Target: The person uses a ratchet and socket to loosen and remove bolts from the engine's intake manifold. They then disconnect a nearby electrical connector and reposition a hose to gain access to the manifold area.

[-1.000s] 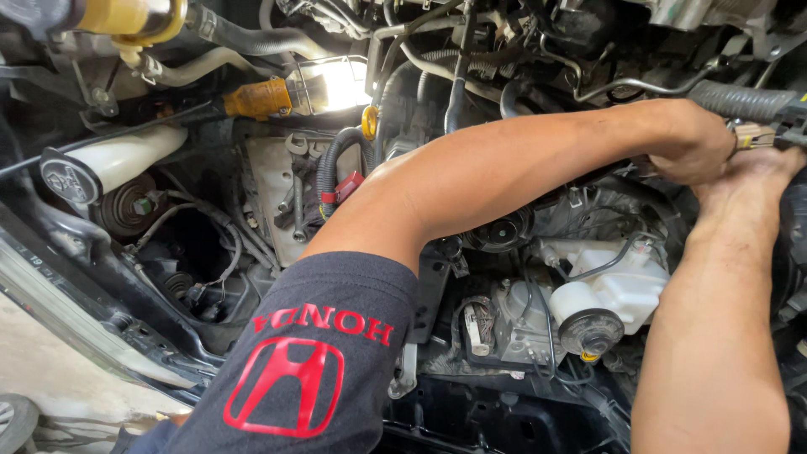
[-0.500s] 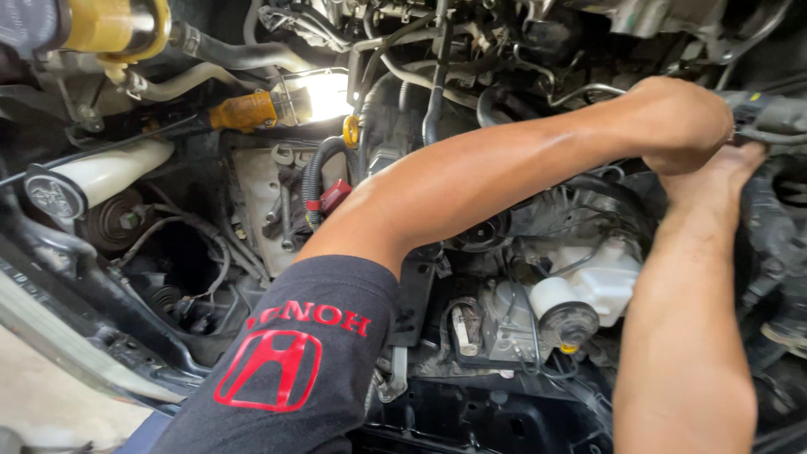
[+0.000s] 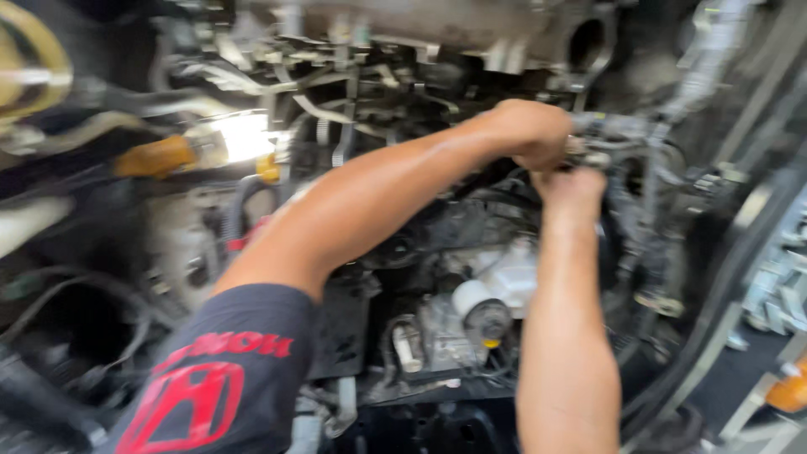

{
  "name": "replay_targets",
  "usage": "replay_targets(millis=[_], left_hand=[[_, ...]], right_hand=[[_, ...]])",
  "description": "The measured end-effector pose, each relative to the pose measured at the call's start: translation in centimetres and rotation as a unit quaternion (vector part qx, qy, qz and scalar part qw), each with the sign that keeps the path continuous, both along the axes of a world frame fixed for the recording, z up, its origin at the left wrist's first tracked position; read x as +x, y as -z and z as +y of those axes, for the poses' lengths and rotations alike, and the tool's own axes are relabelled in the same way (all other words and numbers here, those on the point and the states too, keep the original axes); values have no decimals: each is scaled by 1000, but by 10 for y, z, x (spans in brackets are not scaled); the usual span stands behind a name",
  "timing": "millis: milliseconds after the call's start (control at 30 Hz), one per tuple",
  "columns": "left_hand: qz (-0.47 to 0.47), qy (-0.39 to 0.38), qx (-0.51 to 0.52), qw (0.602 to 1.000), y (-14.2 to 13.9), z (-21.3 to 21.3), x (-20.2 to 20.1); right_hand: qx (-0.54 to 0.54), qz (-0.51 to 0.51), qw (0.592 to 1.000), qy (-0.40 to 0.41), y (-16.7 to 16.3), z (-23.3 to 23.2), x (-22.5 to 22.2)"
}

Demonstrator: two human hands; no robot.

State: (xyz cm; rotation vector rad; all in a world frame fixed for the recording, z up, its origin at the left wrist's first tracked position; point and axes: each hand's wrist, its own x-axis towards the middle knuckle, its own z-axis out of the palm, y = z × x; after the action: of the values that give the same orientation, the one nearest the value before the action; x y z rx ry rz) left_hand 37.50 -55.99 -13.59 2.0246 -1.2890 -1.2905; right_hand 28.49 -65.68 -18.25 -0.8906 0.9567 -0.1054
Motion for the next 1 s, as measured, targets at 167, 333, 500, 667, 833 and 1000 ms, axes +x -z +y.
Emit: replay_targets(millis=[167, 333, 500, 667, 833, 1000], left_hand=[[-31, 15, -27, 999, -1, 1, -6], [-12, 4, 10, 1000, -10, 8, -6], [65, 14, 79, 995, -45, 5, -1], [-90, 106, 100, 985, -72, -12, -21], [-124, 50, 164, 977, -49, -3, -29], [-131, 61, 151, 978, -22, 4, -21]], right_hand=[[-26, -36, 999, -8, -12, 10, -4], [-56, -32, 998, 14, -21, 14, -13], [-66, -8, 998, 13, -32, 18, -22], [-81, 18, 996, 22, -32, 16, -28], [-100, 41, 994, 27, -24, 11, -24], [-93, 51, 994, 15, -10, -1, -17]])
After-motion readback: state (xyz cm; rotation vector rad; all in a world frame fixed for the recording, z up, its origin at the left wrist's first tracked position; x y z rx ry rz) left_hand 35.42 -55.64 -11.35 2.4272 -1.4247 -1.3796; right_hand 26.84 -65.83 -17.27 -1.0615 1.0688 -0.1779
